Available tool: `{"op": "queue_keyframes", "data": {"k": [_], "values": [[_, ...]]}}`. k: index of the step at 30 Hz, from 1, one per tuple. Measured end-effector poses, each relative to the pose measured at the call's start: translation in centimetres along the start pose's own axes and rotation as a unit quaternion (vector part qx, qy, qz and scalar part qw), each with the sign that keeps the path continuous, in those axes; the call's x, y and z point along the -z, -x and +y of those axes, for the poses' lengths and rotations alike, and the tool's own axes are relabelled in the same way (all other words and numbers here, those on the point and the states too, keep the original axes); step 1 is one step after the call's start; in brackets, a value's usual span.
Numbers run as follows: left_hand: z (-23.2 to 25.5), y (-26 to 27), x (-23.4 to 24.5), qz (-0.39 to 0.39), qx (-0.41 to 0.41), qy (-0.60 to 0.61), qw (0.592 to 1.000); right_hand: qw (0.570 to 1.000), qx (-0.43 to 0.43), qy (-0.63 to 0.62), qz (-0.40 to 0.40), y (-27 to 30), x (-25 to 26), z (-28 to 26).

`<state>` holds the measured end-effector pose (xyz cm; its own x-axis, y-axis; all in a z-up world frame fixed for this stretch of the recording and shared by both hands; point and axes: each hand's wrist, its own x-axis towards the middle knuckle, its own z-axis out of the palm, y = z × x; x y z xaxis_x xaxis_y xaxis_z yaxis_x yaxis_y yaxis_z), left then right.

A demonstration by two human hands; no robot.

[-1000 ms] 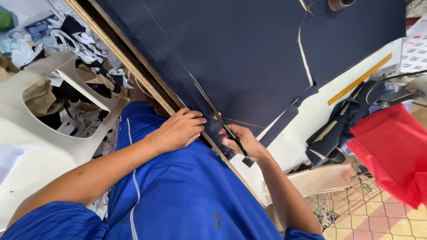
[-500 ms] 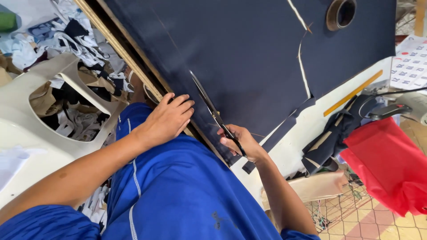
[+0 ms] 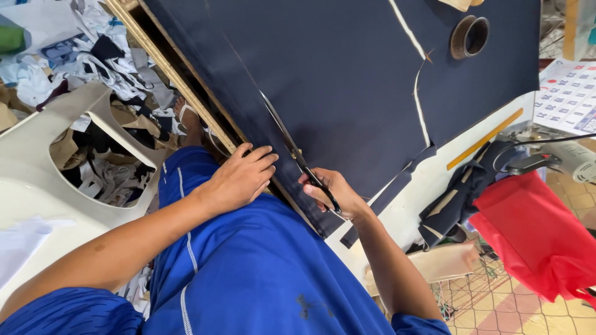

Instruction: The person marks a pattern on a dark blue fabric using a ruler and a red marker, then cuts the fabric along the marked lines using large scissors. The person also handles a paper pattern and weights during the process.

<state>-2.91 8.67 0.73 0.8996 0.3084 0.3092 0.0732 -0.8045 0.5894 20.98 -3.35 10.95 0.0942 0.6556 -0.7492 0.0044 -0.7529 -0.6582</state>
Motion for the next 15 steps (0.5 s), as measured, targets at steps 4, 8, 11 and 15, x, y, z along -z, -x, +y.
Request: {"op": "queue_keyframes", "data": {"k": [4, 8, 11, 15], "values": [[-0.2, 0.3, -0.6, 0.003, -0.01, 0.017, 1.0, 1.0, 0.026, -0.003, -0.017, -2.0, -1.0, -2.0], [-0.6, 0.1, -0.3, 0.003, -0.02, 0.029, 0.999, 0.999, 0.025, 0.023, -0.007, -3.3, -1.3, -2.8], [-0.9, -0.1, 0.2, -0.027, -0.018, 0.039, 0.999, 1.0, 0.018, 0.005, -0.017, -2.9, -1.2, -3.8], [-1.4, -0.2, 0.8, -0.031, -0.004, 0.056, 0.998, 0.998, 0.038, -0.016, -0.042, -4.1, -1.7, -5.7]]}}
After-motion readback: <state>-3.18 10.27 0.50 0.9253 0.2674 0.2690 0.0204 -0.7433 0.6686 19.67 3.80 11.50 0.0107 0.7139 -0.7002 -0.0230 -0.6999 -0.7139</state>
